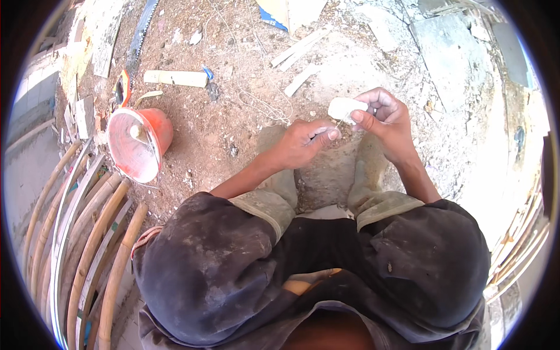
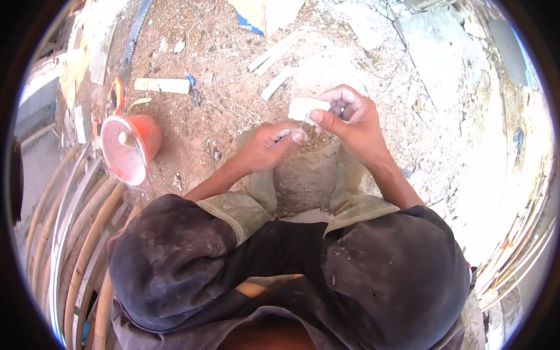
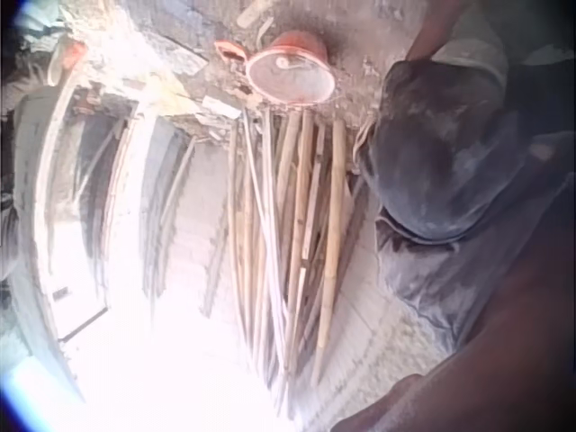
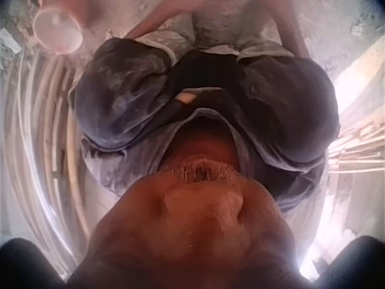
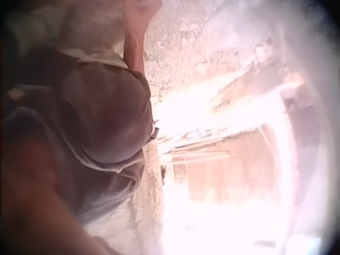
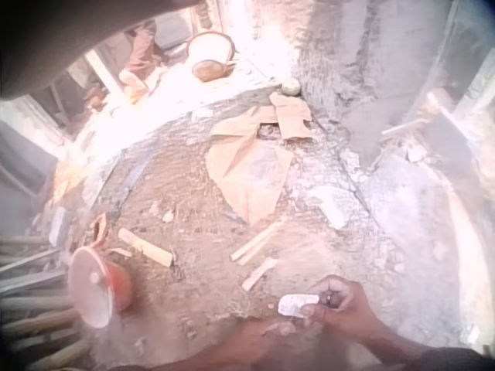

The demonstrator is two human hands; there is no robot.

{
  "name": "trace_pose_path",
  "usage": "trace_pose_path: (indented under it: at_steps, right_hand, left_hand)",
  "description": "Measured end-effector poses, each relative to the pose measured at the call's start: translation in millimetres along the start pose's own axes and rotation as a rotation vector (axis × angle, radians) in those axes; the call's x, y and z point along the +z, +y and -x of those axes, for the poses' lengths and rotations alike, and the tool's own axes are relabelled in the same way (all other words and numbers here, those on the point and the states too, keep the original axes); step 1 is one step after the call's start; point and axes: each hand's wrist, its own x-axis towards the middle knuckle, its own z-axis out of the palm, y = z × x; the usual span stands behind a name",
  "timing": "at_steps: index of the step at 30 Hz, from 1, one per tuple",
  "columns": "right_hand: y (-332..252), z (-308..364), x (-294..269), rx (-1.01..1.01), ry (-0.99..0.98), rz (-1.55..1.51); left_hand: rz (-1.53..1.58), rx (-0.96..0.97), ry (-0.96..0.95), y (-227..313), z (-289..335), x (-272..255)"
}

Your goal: The person holds a piece of white material and manipulates a thin string, pulling it through their fingers and wrapping it around the material while standing in a construction area. They then reach into a bucket containing screws and other items, briefly handling a small object.

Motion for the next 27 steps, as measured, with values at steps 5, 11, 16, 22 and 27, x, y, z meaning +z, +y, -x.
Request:
trace_pose_path:
  at_steps: [5,11,16,22,27]
  right_hand:
    - [12.4,-9.3,-15.3,0.016,0.179,-0.289]
    - [13.7,-30.6,-54.3,-0.156,0.505,-0.186]
    - [28.6,-28.3,-54.0,-0.117,0.521,-0.223]
    - [1.9,-23.9,-44.3,0.006,0.178,-0.778]
    - [-17.5,-0.1,-39.3,0.111,-0.741,-0.133]
  left_hand:
    - [-0.052,-0.054,-0.045,-3.2,5.1,3.7]
    - [-0.095,-0.131,-0.151,5.2,8.4,-3.2]
    - [-0.23,-0.031,-0.272,3.0,5.9,-1.7]
    - [-0.261,0.021,-0.266,6.8,1.5,-4.9]
    - [-0.067,-0.272,0.059,-11.9,0.1,-28.9]
